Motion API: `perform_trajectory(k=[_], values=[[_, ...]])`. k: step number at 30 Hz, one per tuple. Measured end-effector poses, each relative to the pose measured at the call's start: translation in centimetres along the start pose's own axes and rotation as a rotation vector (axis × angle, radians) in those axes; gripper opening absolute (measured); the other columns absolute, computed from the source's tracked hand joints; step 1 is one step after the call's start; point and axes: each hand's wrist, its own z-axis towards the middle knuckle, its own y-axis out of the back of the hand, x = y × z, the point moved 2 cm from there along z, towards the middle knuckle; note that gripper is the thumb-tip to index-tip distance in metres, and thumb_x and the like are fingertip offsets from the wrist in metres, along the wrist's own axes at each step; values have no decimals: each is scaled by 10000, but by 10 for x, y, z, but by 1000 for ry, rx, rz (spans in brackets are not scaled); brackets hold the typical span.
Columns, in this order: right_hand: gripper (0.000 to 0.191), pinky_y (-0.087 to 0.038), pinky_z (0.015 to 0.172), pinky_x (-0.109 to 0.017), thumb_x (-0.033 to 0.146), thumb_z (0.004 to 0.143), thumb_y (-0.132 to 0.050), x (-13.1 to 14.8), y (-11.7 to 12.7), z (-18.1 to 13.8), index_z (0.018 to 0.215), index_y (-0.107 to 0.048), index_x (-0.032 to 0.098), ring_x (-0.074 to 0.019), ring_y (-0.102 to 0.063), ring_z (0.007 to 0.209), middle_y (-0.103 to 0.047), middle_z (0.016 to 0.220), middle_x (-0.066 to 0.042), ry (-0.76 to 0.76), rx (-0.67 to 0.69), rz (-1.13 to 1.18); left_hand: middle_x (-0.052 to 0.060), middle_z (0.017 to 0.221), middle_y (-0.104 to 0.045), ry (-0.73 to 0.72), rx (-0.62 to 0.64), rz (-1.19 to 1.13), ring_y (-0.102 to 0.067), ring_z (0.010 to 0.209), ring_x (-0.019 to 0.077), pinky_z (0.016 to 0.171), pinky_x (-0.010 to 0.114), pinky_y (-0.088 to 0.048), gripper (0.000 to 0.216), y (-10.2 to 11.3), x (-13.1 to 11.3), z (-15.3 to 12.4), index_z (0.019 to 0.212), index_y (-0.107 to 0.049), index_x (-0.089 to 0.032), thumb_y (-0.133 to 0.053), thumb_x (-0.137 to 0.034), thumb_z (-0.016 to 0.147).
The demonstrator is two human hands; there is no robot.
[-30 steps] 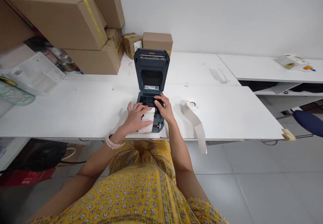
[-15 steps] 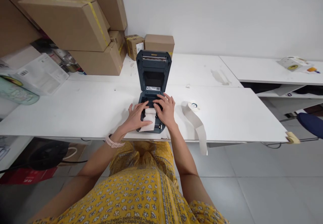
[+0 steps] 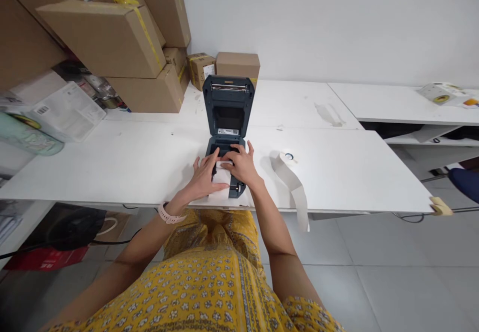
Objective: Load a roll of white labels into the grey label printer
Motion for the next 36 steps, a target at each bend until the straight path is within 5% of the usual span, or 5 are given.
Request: perform_trajectory(k=[6, 10, 17, 24, 36], values=[[91, -75, 1205, -698, 294, 892, -669, -3, -4, -3, 922, -754, 306, -343, -511, 1359, -786, 1005, -26, 3, -11, 18, 155, 1589, -428, -316, 124, 3, -315, 1519, 331, 1274, 596, -62, 980, 11, -4, -55, 1575, -297, -231, -645, -714, 796], [100, -106, 1210, -693, 348, 899, -664, 2, 1, -2, 894, -756, 310, -352, -562, 1298, -785, 970, -26, 22, -23, 43, 126, 1494, -558, -365, 87, 51, -446, 1455, 284, 1268, 596, -188, 615, 3, 4, -69, 1484, -470, -214, -541, -527, 959], [505, -320, 1194, -572, 545, 1042, -288, 14, 76, 58, 1398, -530, 282, -300, -418, 1448, -533, 1469, -90, 54, -696, -17, 72, 1283, -720, -388, -141, 70, -604, 1315, 227, 1199, 549, -398, 361, -13, 3, -62, 1171, -720, -229, -389, -236, 1028], [665, -366, 1166, -495, 657, 1015, -113, 6, 105, 125, 1343, -566, 297, -248, -486, 1381, -561, 1421, -87, 25, -503, 81, 69, 1184, -764, -484, -315, 89, -691, 1188, 220, 1080, 479, -540, 297, -10, -4, -64, 1135, -732, -207, -469, -177, 1002], [493, -401, 1136, -523, 534, 1055, -229, 30, 93, 76, 1180, -645, 301, -249, -562, 1269, -640, 1247, -72, 147, -640, 94, 52, 1113, -789, -529, -400, 39, -724, 1124, 213, 1011, 428, -579, 252, -12, -7, -69, 1080, -752, -222, -534, -154, 974]])
